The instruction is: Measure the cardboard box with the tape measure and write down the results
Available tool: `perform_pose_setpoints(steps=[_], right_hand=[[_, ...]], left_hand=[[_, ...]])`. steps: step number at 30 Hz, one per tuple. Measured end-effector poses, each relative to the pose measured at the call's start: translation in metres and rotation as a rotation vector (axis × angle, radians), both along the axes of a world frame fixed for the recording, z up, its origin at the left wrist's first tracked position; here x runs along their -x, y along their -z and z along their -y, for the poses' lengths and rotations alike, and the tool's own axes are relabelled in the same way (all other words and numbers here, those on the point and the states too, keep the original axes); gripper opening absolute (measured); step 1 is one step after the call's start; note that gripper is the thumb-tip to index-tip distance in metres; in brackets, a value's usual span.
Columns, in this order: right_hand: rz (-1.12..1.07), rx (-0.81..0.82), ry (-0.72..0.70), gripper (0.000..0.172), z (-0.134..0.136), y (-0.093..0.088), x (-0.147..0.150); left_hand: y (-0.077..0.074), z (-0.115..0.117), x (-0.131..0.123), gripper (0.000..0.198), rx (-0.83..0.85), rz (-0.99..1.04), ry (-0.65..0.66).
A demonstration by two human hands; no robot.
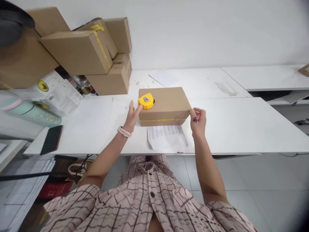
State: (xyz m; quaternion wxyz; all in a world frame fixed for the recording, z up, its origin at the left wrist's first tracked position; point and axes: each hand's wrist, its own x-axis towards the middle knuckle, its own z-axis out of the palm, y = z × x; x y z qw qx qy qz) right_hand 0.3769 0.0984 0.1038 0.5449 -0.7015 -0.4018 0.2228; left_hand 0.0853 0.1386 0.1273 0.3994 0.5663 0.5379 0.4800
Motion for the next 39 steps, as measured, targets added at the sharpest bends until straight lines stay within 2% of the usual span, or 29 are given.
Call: perform_pose_setpoints(steps=[2,3,5,6,8,10,13,16,19,21,22,23,25,28,32,36,39], right_hand=[[0.263,0.122,0.035,0.024,0.026,-0.004,0.005],[0.4,0.263,-0.011,0.021,0.037,-0.004,0.011],[0.629,0.537,-0.206,0.019,0.053,0.003,0.031],[0.718,0.619,-0.298,0.02,0.056,0.008,0.043],[0.839,0.675,-0.407,0.025,0.055,0.02,0.067],[0.88,0.672,-0.451,0.032,0.049,0.031,0.084],[0.85,0.635,-0.482,0.048,0.041,0.044,0.093],[0.746,0.552,-0.497,0.06,0.042,0.053,0.086],[0.402,0.333,-0.432,0.046,0.049,0.05,0.078],[0.003,0.113,-0.362,0.036,0.054,0.034,0.076],[-0.206,0.01,-0.346,0.036,0.056,0.022,0.077],[-0.388,-0.062,-0.367,0.039,0.057,0.009,0.078],[-0.609,-0.116,-0.495,0.046,0.057,-0.017,0.08],[-0.695,-0.058,-0.629,0.055,0.056,-0.042,0.083],[-0.687,0.002,-0.624,0.047,0.058,-0.046,0.083],[-0.724,0.002,-0.686,0.038,0.054,-0.046,0.083],[-0.73,-0.048,-0.668,0.039,0.035,-0.054,0.068]], left_hand=[[-0.009,0.0,0.005,0.09,-0.066,-0.101,-0.042],[-0.014,0.0,0.006,0.091,-0.112,-0.176,-0.022],[-0.024,-0.003,0.004,0.091,-0.204,-0.34,0.086],[-0.027,-0.005,0.001,0.091,-0.238,-0.406,0.128],[-0.032,-0.014,-0.007,0.092,-0.279,-0.5,0.144],[-0.034,-0.025,-0.015,0.095,-0.274,-0.558,0.101],[-0.033,-0.035,-0.022,0.095,-0.236,-0.594,0.039],[-0.035,-0.028,-0.021,0.091,-0.266,-0.504,0.03],[-0.039,-0.002,-0.017,0.095,-0.221,-0.223,0.181],[-0.042,0.02,-0.015,0.094,-0.112,0.003,0.359],[-0.043,0.03,-0.015,0.092,-0.052,0.094,0.441],[-0.043,0.039,-0.016,0.091,-0.002,0.16,0.505],[-0.04,0.052,-0.018,0.088,0.058,0.219,0.575],[-0.033,0.06,-0.018,0.085,0.084,0.228,0.603],[-0.028,0.061,-0.008,0.084,0.125,0.228,0.613],[-0.035,0.059,0.001,0.079,0.159,0.226,0.601],[-0.046,0.05,0.009,0.08,0.145,0.233,0.556]])
